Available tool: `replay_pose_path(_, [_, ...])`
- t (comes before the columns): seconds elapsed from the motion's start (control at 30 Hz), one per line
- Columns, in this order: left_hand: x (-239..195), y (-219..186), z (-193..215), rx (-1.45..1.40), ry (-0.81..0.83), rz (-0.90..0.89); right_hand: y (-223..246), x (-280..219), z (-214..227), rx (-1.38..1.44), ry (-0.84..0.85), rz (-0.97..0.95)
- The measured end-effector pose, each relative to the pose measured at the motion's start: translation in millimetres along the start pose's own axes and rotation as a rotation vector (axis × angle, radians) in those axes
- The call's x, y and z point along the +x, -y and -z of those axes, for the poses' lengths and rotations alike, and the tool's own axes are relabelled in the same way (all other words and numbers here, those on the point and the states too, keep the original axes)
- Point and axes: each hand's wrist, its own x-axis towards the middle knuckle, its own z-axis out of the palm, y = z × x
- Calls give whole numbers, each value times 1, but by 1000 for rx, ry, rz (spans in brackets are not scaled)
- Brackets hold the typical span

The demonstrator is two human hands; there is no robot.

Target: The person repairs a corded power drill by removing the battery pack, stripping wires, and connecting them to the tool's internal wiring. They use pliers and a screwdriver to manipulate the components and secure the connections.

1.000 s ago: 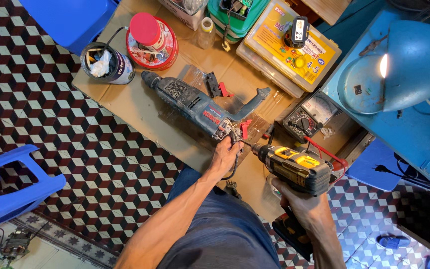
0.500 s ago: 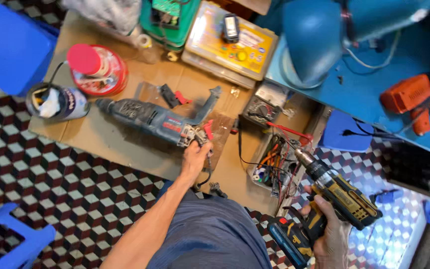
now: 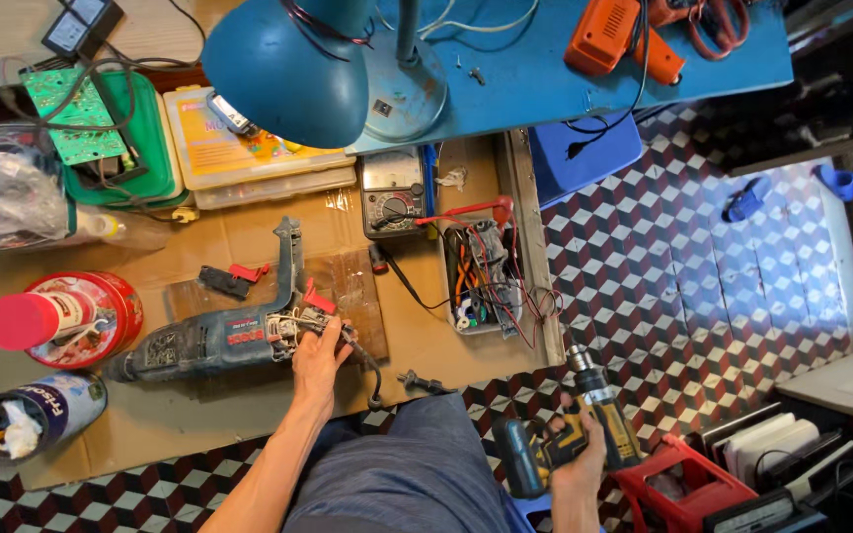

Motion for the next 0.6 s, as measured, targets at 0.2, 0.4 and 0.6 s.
replay_pose_path(0.2, [-1,-3,2,-19,30,42,-65,-30,54,96,6,-194])
replay_pose_path(0.4, [-7,-11,5,61,52,54,-108,19,23,187,159,-241])
replay_pose_path(0.6, [-12,-17,3,91,43,84,-117,78,-41,182,143,-150])
